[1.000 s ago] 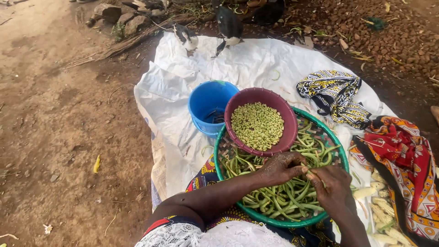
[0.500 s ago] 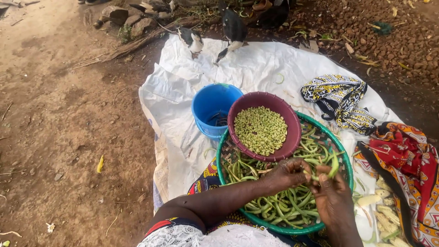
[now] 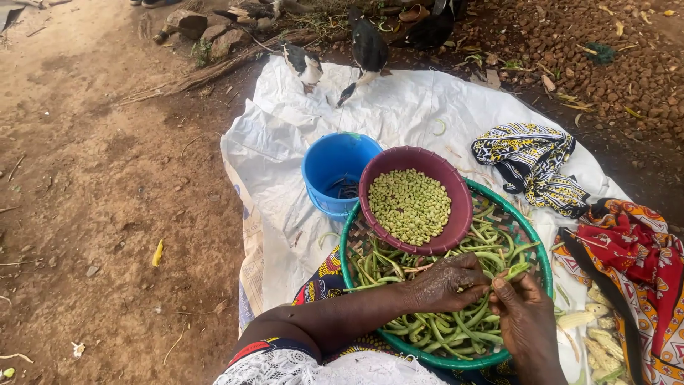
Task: The person sits on the ground and shells green beans by hand, removing the seeds from the pods and placing them into a bowl. The empty bean pods are discarded into a basket below.
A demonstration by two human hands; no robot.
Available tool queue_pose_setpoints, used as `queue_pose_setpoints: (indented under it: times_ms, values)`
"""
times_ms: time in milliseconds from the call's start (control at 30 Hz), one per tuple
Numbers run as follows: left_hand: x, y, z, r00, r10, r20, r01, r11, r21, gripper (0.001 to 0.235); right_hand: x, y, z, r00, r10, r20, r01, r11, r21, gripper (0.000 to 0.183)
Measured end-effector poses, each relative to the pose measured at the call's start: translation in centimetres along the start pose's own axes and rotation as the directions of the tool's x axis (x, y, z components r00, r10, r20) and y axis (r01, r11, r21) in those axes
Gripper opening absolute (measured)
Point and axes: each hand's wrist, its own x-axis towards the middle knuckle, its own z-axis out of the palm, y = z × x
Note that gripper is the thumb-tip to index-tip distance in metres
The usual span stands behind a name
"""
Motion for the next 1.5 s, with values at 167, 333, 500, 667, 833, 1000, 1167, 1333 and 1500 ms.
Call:
queue_pose_setpoints:
  times_ms: [167,333,500,667,833,1000,1167,1333,1500]
  values:
    - [-0.4,-0.4,0.4,0.999,0.040,-0.021,-0.040,0.999,0.022,0.014,0.6,1.1,-0.6,1.000,0.012,0.023,-0.012,1.000,0.023,0.005]
    - [-0.6,0.3,0.3,0.996,0.074,-0.054,-0.070,0.994,0.081,0.014,1.1,2.1,-1.1,0.999,0.023,0.040,-0.026,0.995,0.092,0.009]
    - [-0.5,0.6,0.4,0.998,0.008,-0.068,-0.007,1.000,0.024,0.010,1.5,2.7,-1.9,0.996,0.021,0.091,-0.030,0.995,0.096,0.013]
    - [-0.6,-0.4,0.8,0.988,-0.151,0.019,0.151,0.960,-0.238,0.006,2.0,3.0,-2.9,0.986,0.049,0.162,-0.070,0.990,0.123,0.018]
    - [-0.7,-1.0,1.3,0.957,-0.273,0.095,0.288,0.881,-0.375,0.010,2.2,3.0,-3.3,0.977,0.037,0.212,-0.062,0.991,0.115,0.018]
    - [-0.4,0.2,1.0,0.989,-0.089,-0.122,0.100,0.991,0.086,0.010,1.1,1.5,-0.7,0.991,0.062,0.114,-0.061,0.998,-0.019,0.015]
    - [-0.3,-0.4,1.3,0.979,-0.068,-0.192,0.087,0.992,0.089,0.007,0.4,1.3,0.3,0.995,0.027,0.091,-0.024,0.999,-0.031,0.016]
    - [-0.7,-2.9,2.4,0.928,-0.354,-0.116,0.342,0.933,-0.110,0.013,0.3,1.8,0.0,0.994,-0.078,0.071,0.086,0.989,-0.118,0.012]
    - [0.0,-1.1,0.7,0.869,-0.491,0.061,0.492,0.842,-0.223,0.029,-1.0,0.3,1.7,0.989,-0.145,0.003,0.143,0.971,-0.194,0.029]
